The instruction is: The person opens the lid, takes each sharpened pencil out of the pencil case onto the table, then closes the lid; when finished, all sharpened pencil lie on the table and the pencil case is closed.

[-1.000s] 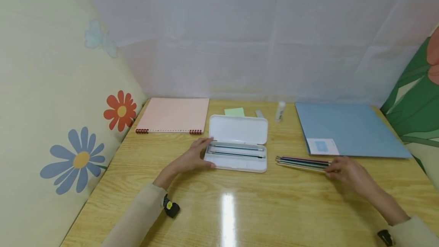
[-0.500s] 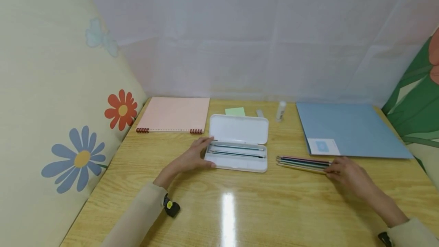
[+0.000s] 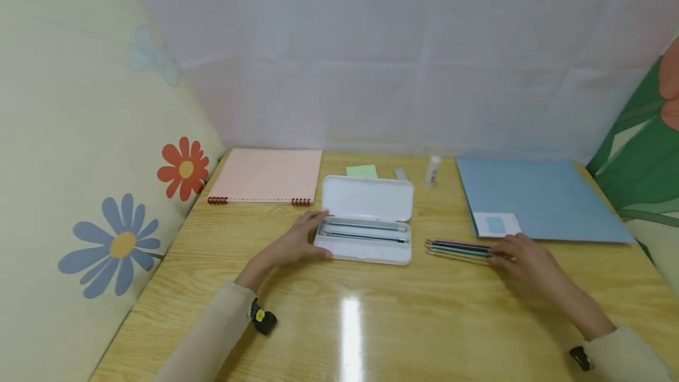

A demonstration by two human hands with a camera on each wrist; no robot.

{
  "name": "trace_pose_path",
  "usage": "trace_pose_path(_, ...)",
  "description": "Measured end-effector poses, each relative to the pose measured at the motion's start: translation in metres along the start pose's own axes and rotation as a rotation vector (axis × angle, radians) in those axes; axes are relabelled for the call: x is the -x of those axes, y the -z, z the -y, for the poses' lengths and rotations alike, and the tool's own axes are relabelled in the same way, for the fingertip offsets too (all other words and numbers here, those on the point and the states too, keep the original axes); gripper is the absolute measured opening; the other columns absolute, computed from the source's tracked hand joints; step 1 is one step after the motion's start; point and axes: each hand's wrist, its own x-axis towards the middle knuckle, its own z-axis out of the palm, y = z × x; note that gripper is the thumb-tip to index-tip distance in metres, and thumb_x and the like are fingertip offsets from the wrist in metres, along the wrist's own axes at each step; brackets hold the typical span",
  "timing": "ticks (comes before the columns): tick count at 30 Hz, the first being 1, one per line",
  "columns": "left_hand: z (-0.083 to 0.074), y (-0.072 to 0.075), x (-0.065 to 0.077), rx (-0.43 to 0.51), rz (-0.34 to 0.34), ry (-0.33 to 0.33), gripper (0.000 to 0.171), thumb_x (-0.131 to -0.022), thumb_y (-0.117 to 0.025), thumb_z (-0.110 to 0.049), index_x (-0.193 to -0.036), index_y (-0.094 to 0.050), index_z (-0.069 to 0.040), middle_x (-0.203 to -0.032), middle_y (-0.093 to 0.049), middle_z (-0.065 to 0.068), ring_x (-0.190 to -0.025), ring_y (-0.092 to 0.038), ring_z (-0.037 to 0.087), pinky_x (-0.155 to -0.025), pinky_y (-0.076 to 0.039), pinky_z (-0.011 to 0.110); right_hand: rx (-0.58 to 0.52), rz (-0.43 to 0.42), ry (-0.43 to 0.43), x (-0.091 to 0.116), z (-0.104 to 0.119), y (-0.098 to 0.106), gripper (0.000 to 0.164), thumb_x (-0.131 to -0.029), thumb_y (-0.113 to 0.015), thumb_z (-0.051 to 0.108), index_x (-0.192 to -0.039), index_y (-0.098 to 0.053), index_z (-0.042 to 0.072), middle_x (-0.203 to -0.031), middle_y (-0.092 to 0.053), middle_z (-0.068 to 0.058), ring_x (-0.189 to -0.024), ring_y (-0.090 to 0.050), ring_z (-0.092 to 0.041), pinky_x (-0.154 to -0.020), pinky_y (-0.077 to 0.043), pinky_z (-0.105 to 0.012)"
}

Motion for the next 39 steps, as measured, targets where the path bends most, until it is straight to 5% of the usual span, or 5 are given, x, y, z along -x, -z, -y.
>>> trace_pose_path(3,0.001,0.001,0.0,-0.007,-0.003,0.001,0.102,-0.076,-0.08,-0.043,-0.155,-0.022,-0.017,-0.156,-0.015,0.017,-0.142,-0.012,0.04,-0.11,-0.022,0.06,-0.061,0.031,0.005,-0.023,0.012,-0.005,0.018,-0.074,-0.079,0.007,-0.091,-0.074,0.007,-0.079,-0.06,0.003,-0.069,-0.05,-0.011,-0.054,-0.042,-0.027)
trace_pose_path(7,0.002,0.001,0.0,-0.01,-0.005,0.002,0.102,-0.075,-0.08,-0.042,-0.155,-0.021,-0.016,-0.156,-0.016,0.017,-0.143,-0.012,0.04,-0.11,-0.022,0.06,-0.118,0.117,0.011,-0.058,0.033,-0.019,0.013,-0.085,-0.072,0.011,-0.096,-0.073,0.005,-0.085,-0.065,-0.001,-0.078,-0.058,-0.017,-0.069,-0.051,-0.036)
trace_pose_path(16,0.002,-0.001,0.001,0.006,-0.003,0.006,0.101,-0.076,-0.08,-0.041,-0.155,-0.022,-0.017,-0.157,-0.015,0.017,-0.142,-0.011,0.04,-0.109,-0.022,0.062,-0.13,0.269,0.043,-0.12,0.078,-0.049,0.03,-0.093,-0.064,0.021,-0.116,-0.067,0.001,-0.108,-0.067,-0.012,-0.1,-0.061,-0.029,-0.086,-0.051,-0.044)
trace_pose_path(39,-0.003,0.002,0.0,-0.018,-0.001,0.003,0.101,-0.076,-0.08,-0.043,-0.154,-0.022,-0.017,-0.157,-0.016,0.018,-0.142,-0.012,0.041,-0.109,-0.023,0.062,-0.106,0.343,-0.012,-0.137,0.097,-0.061,0.026,-0.092,-0.066,0.021,-0.112,-0.071,0.004,-0.101,-0.07,-0.008,-0.086,-0.057,-0.02,-0.071,-0.049,-0.032)
